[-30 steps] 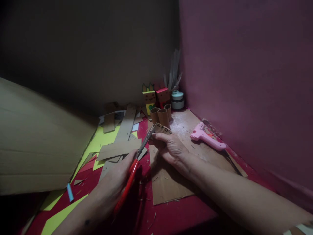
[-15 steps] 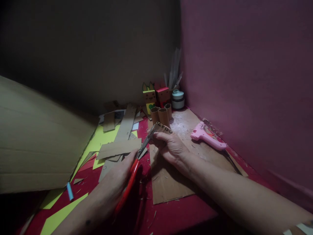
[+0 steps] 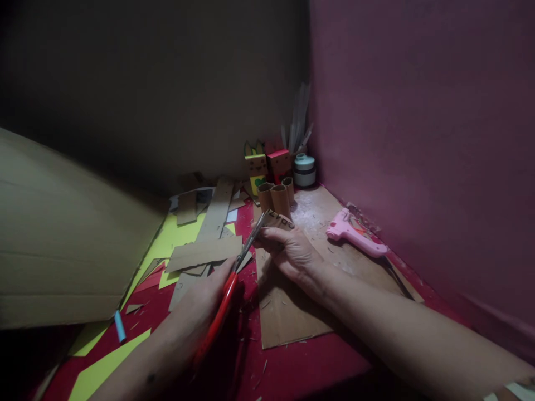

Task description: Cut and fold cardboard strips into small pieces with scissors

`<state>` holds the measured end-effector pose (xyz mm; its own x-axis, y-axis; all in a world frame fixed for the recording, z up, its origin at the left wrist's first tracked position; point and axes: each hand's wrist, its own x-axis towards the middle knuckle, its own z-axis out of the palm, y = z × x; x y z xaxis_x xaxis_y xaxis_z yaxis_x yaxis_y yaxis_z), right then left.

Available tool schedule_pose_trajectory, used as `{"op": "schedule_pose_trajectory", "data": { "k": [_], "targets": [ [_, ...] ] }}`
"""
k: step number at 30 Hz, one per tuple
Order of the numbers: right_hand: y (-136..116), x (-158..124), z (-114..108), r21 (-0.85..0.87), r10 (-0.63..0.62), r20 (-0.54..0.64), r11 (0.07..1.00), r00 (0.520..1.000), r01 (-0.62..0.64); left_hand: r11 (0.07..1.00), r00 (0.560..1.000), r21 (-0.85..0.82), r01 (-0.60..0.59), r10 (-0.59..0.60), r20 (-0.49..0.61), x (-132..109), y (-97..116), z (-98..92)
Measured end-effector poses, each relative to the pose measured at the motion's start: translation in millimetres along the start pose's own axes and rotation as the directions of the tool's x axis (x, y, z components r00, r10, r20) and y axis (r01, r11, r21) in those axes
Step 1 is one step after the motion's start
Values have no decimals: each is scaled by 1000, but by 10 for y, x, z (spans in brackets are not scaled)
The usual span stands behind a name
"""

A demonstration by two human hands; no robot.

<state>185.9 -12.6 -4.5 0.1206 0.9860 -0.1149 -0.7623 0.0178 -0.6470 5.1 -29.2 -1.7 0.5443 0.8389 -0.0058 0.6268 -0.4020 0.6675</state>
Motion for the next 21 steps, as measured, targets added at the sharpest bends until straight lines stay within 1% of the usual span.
{"op": "schedule_pose_trajectory", "data": {
  "k": [5,11,15,21],
  "targets": [
    [8,10,-25,-16,8,29,1000,1000,-8,999,1000,35,10,-10,15,-18,75,-84],
    [23,19,-40,4,6,32,1000,999,-7,993,996,113,14,-23,81,-7,130,-112],
    [36,30,-49,1,8,10,1000,1000,-8,988,998,153,4,-14,67,-3,150,-113],
    [56,57,-77,20,19,18,1000,1000,-20,989,996,147,-1,-11,83,-7,175,-118]
  ]
}}
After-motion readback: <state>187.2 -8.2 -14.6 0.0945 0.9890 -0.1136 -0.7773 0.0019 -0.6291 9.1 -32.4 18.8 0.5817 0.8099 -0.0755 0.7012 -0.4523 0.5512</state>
